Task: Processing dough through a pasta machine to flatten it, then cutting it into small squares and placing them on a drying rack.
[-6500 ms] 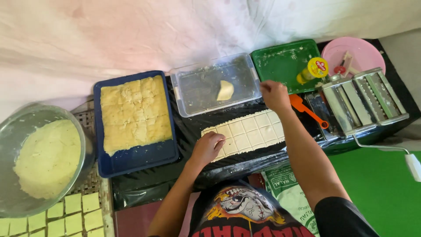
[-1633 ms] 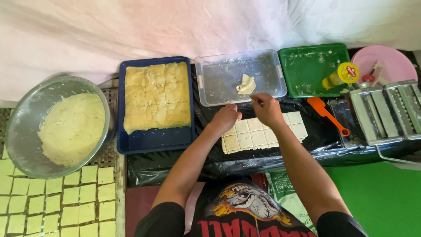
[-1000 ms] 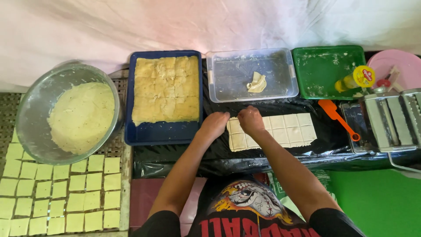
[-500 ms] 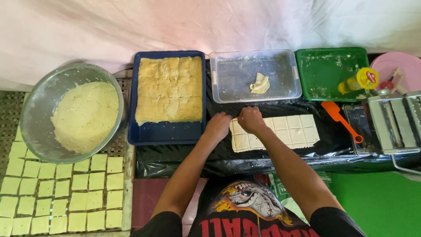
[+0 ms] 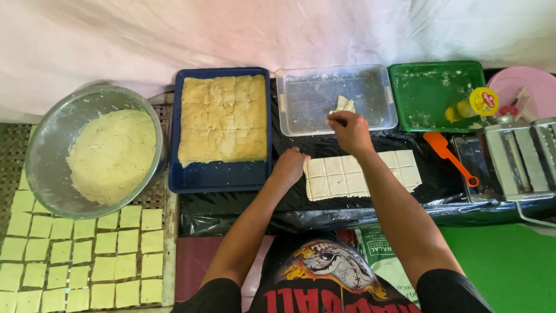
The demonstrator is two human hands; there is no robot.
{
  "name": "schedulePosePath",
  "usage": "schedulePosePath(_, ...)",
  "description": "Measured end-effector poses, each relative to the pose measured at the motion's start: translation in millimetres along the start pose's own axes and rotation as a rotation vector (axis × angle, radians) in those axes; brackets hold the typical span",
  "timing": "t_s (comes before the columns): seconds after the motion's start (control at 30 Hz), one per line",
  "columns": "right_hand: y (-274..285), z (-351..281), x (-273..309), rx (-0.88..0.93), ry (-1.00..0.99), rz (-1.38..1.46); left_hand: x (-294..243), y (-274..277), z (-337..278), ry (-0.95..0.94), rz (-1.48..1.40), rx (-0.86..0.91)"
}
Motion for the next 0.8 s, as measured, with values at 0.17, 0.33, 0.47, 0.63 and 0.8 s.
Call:
schedulePosePath(0.17, 19.3, 40.6, -27.0, -0.156, 0.185, -0.108, 2.9, -5.3, -1.6, -0.011, 0.021, -0.019)
schedulePosePath(0.33, 27.3, 23.6, -25.2, -0.169, 0.357, -0.266, 5.5, -9.6, -1.2, -0.017, 0.067, -0.015)
schedulePosePath(0.47, 36.7, -19.7, -33.8, -0.150, 0.141, -0.083, 3.3, -9.9, -1.8, -0.026, 0.079, -0.018)
schedulePosePath(0.63, 53.4, -80.9, -59.8, -0.205, 0.075, 0.007, 11.7, -28.3, -9.0, -0.038, 0.140, -0.050)
schedulePosePath(0.8, 72.5, -134.5, -77.3, -0.259, -0.015, 0.064, -6.0, -16.8, -22.0, -0.206, 0.047, -0.088)
Point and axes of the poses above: each hand's wrist, its own z-axis towards the middle knuckle, its own y-axis out of the back of the hand, x = y × z, the point moved 3 cm from there along z, towards the middle knuckle, and after that the axes turned 5 degrees about -y, right-handed, at the moved point
